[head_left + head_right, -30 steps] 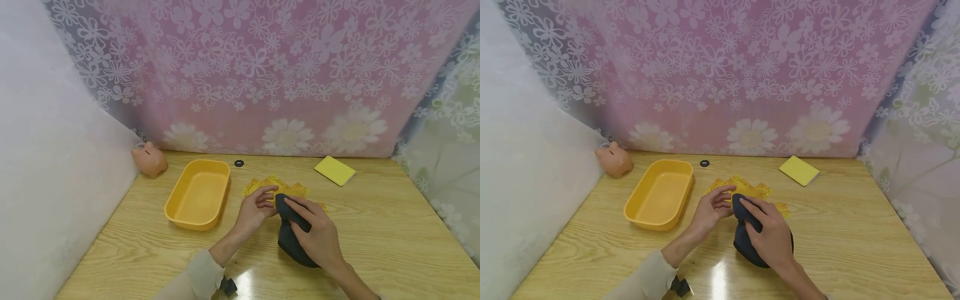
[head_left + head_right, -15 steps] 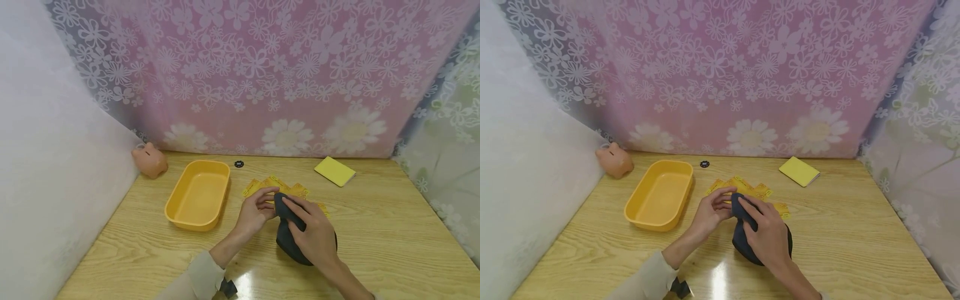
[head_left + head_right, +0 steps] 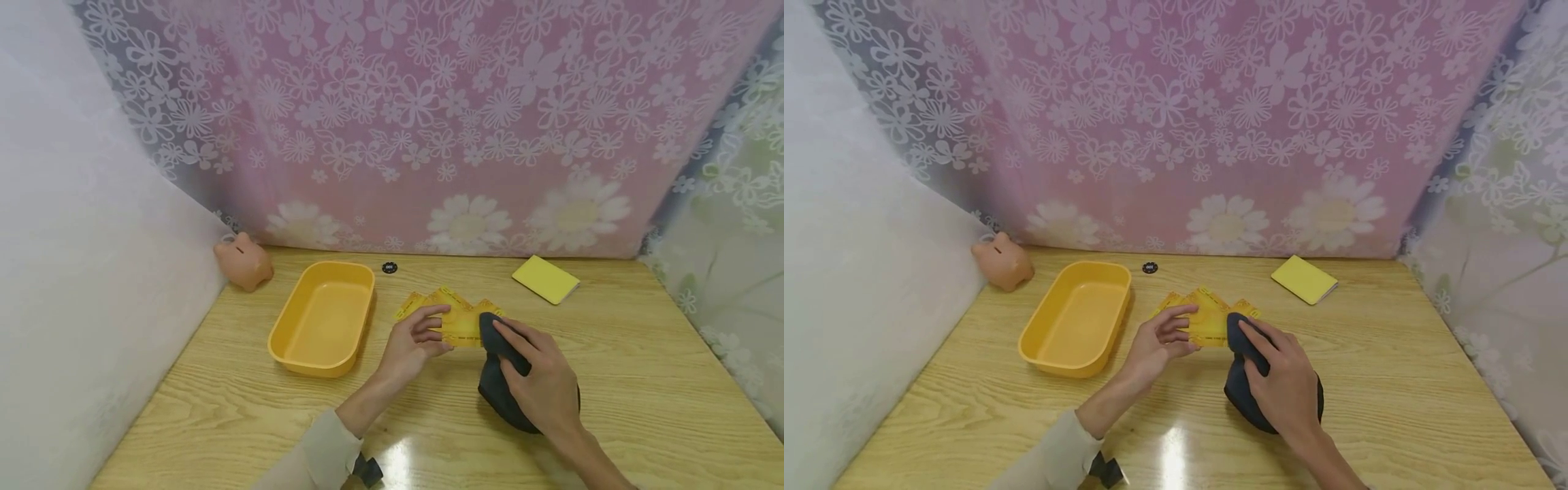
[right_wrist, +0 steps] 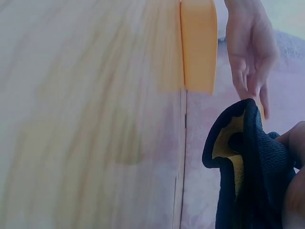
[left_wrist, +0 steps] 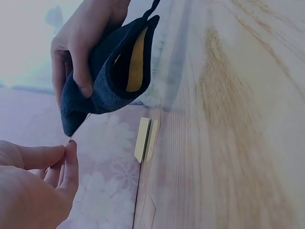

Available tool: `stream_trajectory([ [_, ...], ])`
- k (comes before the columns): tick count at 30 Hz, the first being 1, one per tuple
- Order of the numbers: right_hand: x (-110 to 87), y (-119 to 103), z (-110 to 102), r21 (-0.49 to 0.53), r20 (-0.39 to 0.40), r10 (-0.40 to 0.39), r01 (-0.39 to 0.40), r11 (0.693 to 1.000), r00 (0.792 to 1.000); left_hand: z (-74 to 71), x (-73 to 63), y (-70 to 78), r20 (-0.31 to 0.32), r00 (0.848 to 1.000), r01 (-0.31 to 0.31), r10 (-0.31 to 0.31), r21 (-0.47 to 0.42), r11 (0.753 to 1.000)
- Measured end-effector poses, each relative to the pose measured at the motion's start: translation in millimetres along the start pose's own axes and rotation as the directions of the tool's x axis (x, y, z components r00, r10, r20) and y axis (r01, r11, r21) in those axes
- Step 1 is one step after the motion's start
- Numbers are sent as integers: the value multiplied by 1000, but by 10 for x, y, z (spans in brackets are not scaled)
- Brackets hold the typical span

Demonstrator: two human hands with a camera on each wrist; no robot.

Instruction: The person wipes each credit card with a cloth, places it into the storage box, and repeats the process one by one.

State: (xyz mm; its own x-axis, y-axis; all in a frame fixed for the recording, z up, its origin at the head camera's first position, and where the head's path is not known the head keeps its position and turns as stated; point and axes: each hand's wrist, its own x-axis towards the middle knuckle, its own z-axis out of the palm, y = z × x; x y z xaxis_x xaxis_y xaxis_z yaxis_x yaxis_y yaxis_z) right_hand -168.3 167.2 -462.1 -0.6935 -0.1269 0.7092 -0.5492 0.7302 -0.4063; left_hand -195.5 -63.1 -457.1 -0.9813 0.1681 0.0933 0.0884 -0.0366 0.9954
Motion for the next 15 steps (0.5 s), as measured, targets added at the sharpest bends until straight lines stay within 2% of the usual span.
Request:
stream_trajectory([
  [5, -30, 124, -78, 4, -18, 46, -46, 999, 999, -30, -9, -13, 12, 1000, 4, -3, -12, 1000],
  [10, -29, 188, -162, 58, -13, 109, -108, 992, 994, -53, -5, -14, 13, 1000, -7, 8, -9, 1000],
  [15, -10, 217, -199, 157, 20, 84, -86, 984, 996, -71, -5, -10, -4, 1000, 8, -8, 17, 1000],
])
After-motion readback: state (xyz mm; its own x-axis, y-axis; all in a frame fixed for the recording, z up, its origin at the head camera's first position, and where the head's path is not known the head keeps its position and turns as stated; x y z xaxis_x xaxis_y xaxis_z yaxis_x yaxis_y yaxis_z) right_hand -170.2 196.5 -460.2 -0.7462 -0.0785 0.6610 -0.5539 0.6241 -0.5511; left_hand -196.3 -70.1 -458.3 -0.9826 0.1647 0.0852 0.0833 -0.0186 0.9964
